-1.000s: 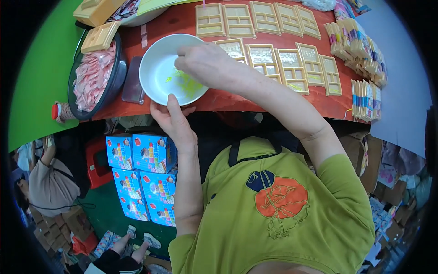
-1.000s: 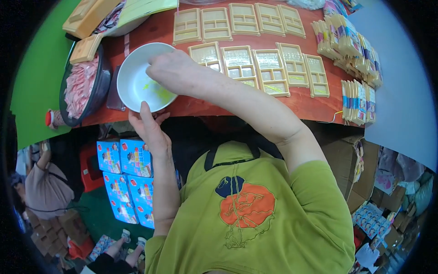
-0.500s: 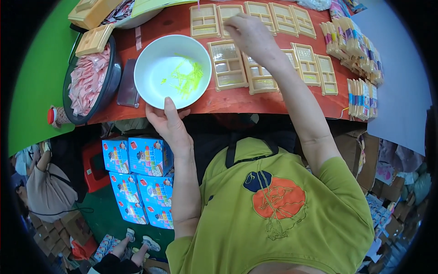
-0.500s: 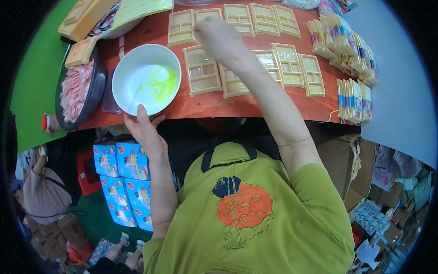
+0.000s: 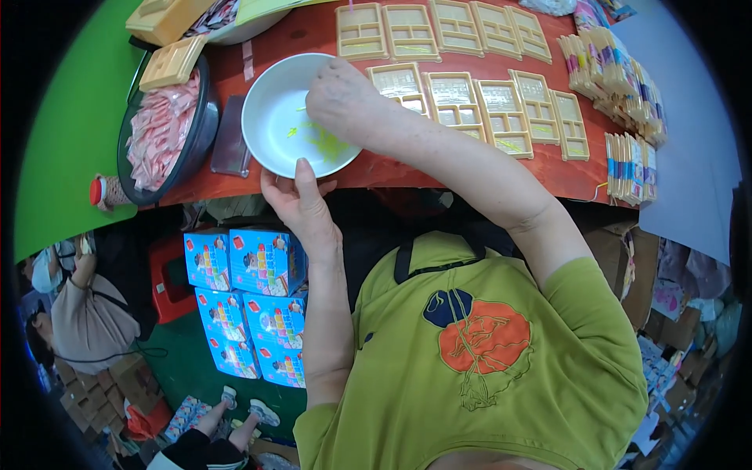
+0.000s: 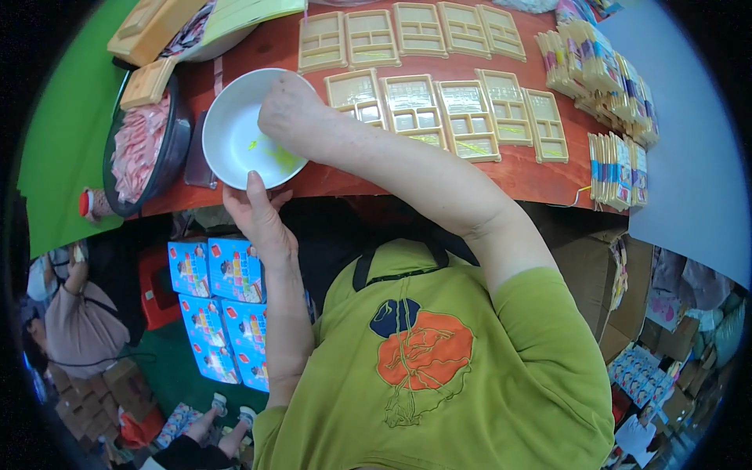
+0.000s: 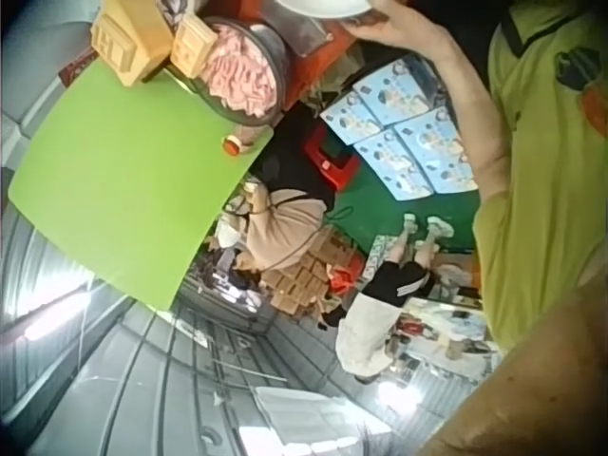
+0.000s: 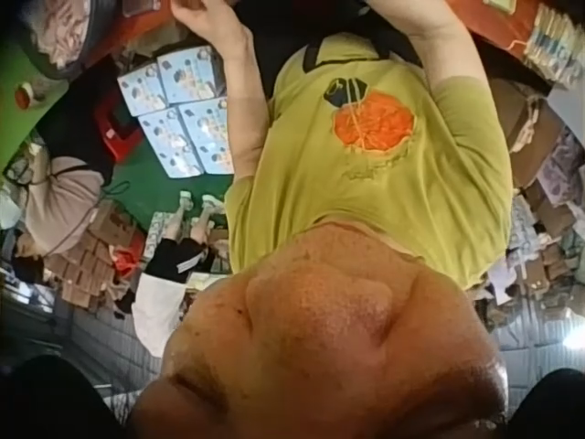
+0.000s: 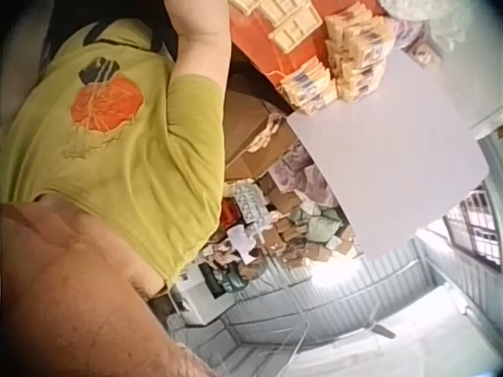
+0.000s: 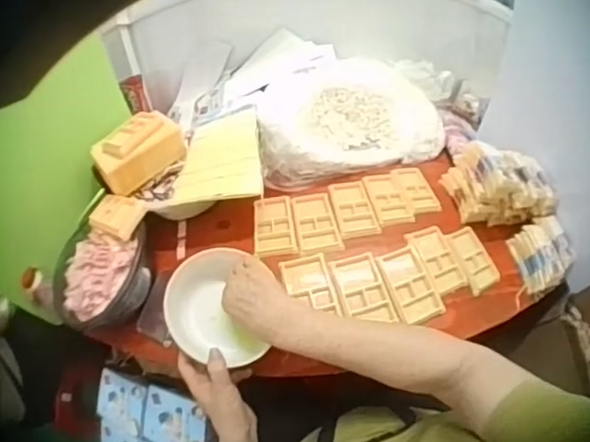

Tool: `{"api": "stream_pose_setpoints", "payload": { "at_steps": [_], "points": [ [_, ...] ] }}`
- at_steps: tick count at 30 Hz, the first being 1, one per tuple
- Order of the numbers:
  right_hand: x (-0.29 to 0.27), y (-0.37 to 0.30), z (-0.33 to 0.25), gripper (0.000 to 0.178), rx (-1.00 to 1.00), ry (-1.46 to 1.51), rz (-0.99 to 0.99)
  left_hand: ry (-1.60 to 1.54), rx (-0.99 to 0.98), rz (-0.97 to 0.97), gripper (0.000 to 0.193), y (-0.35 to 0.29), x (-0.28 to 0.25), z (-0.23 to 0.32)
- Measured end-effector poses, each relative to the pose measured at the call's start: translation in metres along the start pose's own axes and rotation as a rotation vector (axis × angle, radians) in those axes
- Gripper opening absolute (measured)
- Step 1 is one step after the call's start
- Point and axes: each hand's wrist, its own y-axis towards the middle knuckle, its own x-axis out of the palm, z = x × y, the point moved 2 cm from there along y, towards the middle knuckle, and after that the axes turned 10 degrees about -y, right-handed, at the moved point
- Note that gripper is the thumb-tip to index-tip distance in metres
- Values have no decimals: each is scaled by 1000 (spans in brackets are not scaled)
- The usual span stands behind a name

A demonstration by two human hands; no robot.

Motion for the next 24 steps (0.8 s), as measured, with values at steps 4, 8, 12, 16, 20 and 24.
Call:
{"api": "stream_pose_setpoints", "payload": {
  "at_steps": [4, 8, 12, 16, 20, 24],
  "points": [
    [5, 0, -5, 10, 18, 104, 9, 10, -1, 5, 64, 0, 0, 1],
    [3, 0, -2, 11, 52, 279, 51, 22, 12, 8, 63, -1, -1, 1],
    [6, 1, -1, 17, 81, 395, -74, 15, 1, -8, 64, 2, -5, -3],
    [6, 3, 0, 17, 41, 429, -88, 32, -4, 29, 64, 1, -3, 2],
    [-12, -10, 12, 21, 62, 551, -195, 23, -31, 13, 66, 1, 3, 0],
    [-11, -9, -1, 22, -13, 461, -267, 15, -18, 13, 68, 0, -1, 0]
  ]
}}
